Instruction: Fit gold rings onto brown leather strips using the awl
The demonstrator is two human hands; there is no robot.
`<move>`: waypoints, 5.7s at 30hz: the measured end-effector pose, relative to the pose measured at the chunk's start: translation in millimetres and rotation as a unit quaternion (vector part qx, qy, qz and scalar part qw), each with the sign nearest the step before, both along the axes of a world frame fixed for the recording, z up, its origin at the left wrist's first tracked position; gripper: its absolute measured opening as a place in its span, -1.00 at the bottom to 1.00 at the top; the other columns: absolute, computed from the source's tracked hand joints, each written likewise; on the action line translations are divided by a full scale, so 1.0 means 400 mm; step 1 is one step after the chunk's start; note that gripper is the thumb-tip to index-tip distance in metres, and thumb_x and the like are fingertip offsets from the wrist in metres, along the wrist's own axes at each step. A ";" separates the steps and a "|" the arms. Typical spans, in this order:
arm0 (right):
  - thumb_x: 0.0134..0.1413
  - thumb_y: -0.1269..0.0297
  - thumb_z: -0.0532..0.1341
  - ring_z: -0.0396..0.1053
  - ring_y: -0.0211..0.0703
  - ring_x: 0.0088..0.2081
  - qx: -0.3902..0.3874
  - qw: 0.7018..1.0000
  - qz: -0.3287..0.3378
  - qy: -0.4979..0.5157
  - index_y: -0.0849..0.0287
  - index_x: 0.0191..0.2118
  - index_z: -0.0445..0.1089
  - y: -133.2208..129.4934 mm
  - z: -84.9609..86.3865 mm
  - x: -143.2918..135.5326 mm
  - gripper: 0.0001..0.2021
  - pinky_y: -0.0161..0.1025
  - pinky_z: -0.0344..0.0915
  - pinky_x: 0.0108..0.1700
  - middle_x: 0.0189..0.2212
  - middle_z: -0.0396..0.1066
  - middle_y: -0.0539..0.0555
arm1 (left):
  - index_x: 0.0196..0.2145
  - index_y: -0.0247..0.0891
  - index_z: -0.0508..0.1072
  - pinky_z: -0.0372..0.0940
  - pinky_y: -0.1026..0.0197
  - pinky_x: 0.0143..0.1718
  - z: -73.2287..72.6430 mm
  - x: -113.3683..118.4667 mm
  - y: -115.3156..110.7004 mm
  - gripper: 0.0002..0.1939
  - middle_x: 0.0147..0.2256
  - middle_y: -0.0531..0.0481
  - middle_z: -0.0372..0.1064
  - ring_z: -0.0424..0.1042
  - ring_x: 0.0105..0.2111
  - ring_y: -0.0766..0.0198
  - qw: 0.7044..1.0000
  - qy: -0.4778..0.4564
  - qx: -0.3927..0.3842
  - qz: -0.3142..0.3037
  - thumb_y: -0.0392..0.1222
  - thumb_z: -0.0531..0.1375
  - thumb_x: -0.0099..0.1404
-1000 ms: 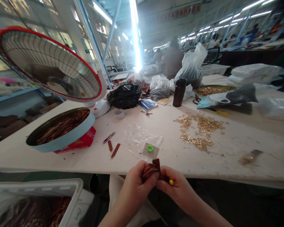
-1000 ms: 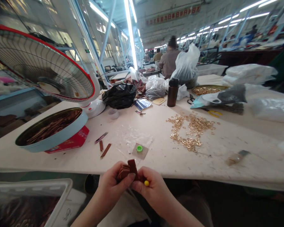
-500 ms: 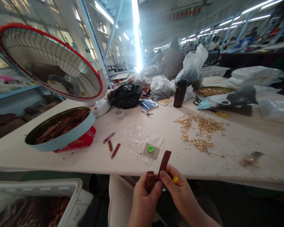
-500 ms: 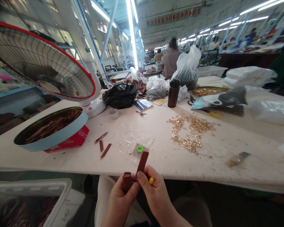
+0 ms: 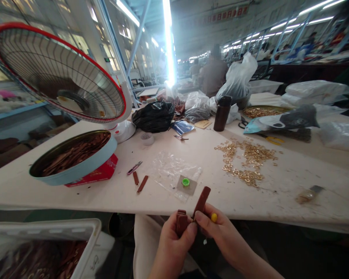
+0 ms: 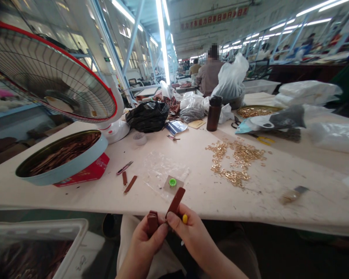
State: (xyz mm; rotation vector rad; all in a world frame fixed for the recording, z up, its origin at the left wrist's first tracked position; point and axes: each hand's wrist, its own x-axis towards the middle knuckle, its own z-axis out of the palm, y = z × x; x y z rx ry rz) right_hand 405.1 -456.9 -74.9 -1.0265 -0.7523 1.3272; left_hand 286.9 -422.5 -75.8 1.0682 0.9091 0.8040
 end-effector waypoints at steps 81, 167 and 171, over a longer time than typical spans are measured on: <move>-0.02 0.14 0.15 0.02 -0.31 -0.56 0.002 0.995 -0.009 -0.100 0.18 -0.43 0.22 -0.027 0.021 0.014 -0.79 -0.37 0.01 -0.53 -0.62 0.07 -0.12 | -0.54 -0.28 0.32 -0.18 0.37 -0.68 0.061 0.010 0.002 -0.65 -0.73 0.25 0.03 -0.10 -0.72 0.53 0.998 0.013 -0.067 -0.008 0.00 0.34 -0.12; -0.02 0.08 0.13 0.00 -0.31 -0.60 -0.005 0.988 -0.017 -0.156 0.21 -0.59 0.22 -0.024 0.018 0.044 -0.69 -0.35 0.00 -0.57 -0.68 0.07 -0.09 | -0.45 -0.29 0.29 -0.24 0.38 -0.72 0.048 0.020 -0.010 -0.64 -0.71 0.23 0.10 -0.11 -0.77 0.57 0.995 0.013 -0.096 -0.029 0.02 0.29 -0.06; -0.06 0.18 0.13 0.09 -0.27 -0.55 -0.010 0.989 -0.006 -0.149 0.20 -0.52 0.26 -0.033 0.027 0.041 -0.81 -0.34 0.08 -0.50 -0.63 0.14 -0.07 | -0.49 -0.28 0.29 -0.18 0.36 -0.68 0.031 0.022 -0.018 -0.69 -0.70 0.21 0.08 -0.08 -0.72 0.51 0.998 0.041 -0.049 -0.028 -0.01 0.27 -0.04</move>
